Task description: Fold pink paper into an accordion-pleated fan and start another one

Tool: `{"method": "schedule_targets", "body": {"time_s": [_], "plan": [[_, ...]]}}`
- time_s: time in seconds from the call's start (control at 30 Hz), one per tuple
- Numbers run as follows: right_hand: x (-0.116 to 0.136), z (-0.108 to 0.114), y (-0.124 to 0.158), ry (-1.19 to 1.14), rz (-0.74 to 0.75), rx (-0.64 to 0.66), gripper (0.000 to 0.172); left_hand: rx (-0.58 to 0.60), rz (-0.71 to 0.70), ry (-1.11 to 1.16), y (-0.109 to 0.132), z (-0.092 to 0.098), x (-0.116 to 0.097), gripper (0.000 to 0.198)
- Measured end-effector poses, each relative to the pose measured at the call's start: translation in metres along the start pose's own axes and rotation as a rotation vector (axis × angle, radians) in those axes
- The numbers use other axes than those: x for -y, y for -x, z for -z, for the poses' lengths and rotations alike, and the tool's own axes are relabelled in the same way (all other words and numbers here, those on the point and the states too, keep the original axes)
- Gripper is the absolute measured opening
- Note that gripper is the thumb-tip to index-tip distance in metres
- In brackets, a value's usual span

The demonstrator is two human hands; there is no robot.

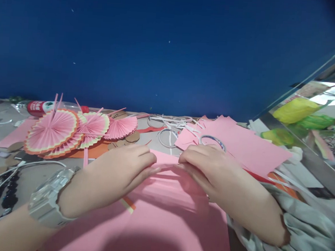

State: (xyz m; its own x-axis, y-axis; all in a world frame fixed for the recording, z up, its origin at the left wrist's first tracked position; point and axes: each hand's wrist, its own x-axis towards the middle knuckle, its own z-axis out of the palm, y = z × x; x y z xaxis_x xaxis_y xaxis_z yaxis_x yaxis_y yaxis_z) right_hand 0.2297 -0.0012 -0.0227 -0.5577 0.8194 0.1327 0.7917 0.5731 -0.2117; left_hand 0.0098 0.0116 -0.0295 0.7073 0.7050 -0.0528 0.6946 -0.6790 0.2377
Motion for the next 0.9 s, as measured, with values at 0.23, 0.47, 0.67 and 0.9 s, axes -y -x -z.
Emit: {"method": "schedule_targets", "body": {"time_s": [0.23,0.47,0.67,0.9], "plan": [[0.004,0.006,0.005,-0.077,0.04,-0.079,0.011,-0.103,0.011,0.094,0.001,0.009,-0.001,0.032],[0.006,0.009,0.005,-0.241,0.008,0.012,0.015,0.07,0.125,0.583,0.001,0.015,-0.001,0.033],[-0.001,0.019,0.012,-0.339,-0.107,0.026,0.027,0.155,0.231,0.817,0.003,0.013,0.009,0.028],[-0.013,0.039,0.021,-0.406,-0.169,-0.137,0.019,0.109,0.256,0.814,0.007,0.019,0.018,0.034]]}}
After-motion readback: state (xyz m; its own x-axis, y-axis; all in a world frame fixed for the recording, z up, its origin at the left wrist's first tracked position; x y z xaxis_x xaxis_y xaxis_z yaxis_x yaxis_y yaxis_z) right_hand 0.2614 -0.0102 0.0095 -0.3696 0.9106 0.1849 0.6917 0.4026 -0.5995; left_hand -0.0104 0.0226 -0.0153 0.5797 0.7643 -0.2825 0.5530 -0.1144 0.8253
